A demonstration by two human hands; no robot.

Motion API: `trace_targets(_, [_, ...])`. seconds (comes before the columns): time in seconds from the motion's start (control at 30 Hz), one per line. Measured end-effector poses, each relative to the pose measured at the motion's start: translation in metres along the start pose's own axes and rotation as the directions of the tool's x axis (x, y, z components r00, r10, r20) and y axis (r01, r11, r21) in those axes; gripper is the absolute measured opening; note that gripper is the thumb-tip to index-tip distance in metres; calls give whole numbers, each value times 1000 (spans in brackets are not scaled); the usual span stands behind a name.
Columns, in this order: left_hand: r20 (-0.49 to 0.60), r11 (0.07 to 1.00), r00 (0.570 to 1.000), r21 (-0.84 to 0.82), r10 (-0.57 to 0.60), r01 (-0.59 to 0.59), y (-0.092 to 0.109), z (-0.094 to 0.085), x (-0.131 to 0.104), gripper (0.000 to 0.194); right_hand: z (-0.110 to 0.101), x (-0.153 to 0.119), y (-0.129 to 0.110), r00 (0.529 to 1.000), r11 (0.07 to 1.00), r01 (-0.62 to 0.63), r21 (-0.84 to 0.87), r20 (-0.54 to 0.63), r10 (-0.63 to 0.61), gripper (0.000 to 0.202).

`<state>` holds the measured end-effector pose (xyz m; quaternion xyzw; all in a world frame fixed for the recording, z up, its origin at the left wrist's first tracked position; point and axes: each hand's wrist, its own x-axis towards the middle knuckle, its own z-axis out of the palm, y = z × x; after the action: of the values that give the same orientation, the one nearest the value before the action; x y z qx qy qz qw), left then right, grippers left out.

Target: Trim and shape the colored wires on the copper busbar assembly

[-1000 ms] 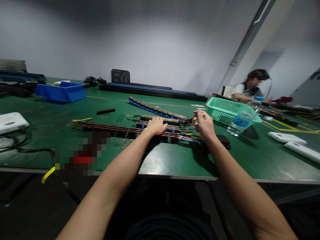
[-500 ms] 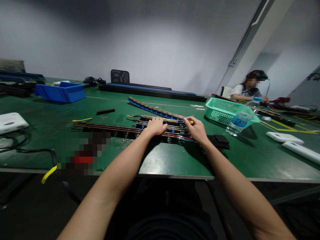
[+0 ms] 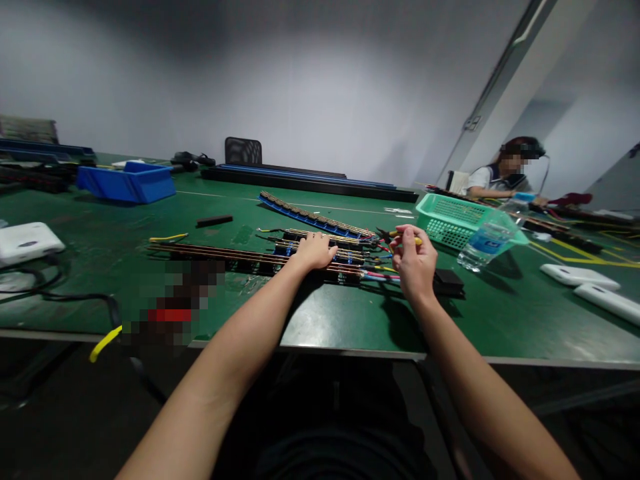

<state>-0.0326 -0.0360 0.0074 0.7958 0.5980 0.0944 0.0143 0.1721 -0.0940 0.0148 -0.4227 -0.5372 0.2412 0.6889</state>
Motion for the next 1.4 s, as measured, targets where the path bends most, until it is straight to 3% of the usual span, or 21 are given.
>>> trace_targets(0.1, [2,1000,1000,-4,-3,3,0,1,0,54,-2,-26,-6,997,996,-34,80,-69,40,47])
trace_targets(0.27, [-8,1000,1000,7,-2,2,0,3,1,52,-19,-91,-7,990,991,-132,29,-46,133,40])
trace_targets(0.4, [-6,1000,1000,13,-1,1,0,3,1,54,-36,-134,-14,993,994,-100,34,-66,102,34])
trace_targets(0.5, [3,1000,1000,16,-6,6,0,1,0,54,-49,-149,-21,993,996,-88,19,-81,89,31])
trace_targets(0.63, [12,1000,1000,13,-11,11,2,0,-1,54,-59,-150,-22,993,994,-106,39,-57,108,31])
trace_targets(0.8, [5,1000,1000,6,-11,11,1,0,0,54,-56,-135,-11,997,997,-76,20,-11,77,33])
trace_targets(0.87, [6,1000,1000,5,-12,12,1,0,0,54,-52,-129,-6,1000,994,-21,-104,22,23,32])
trace_targets(0.93, [6,1000,1000,5,-10,10,1,1,0,54,-47,-124,-2,992,952,68,-300,125,-32,25])
trace_targets(1.0, [7,1000,1000,10,-6,6,1,1,0,55,-44,-120,-1,949,851,188,-490,313,-29,18])
trace_targets(1.07, [4,1000,1000,16,-2,2,1,1,0,55,-40,-118,-2,868,715,314,-625,495,51,23])
trace_targets(1.13, [-2,1000,1000,19,-3,3,0,2,1,55,-37,-117,-4,799,577,405,-709,581,154,33])
trace_targets(1.2, [-5,1000,1000,20,-10,10,0,3,1,54,-34,-117,-7,777,514,435,-739,597,200,35])
trace_targets(1.27, [-4,1000,1000,20,-12,12,0,3,2,53,-33,-119,-9,796,556,408,-725,580,172,28])
trace_targets(1.33, [-4,1000,1000,19,-7,7,0,3,2,53,-33,-121,-11,845,686,317,-655,524,109,15])
trace_targets(1.4, [-5,1000,1000,17,-6,6,0,3,2,54,-34,-122,-12,924,849,137,-511,375,76,21])
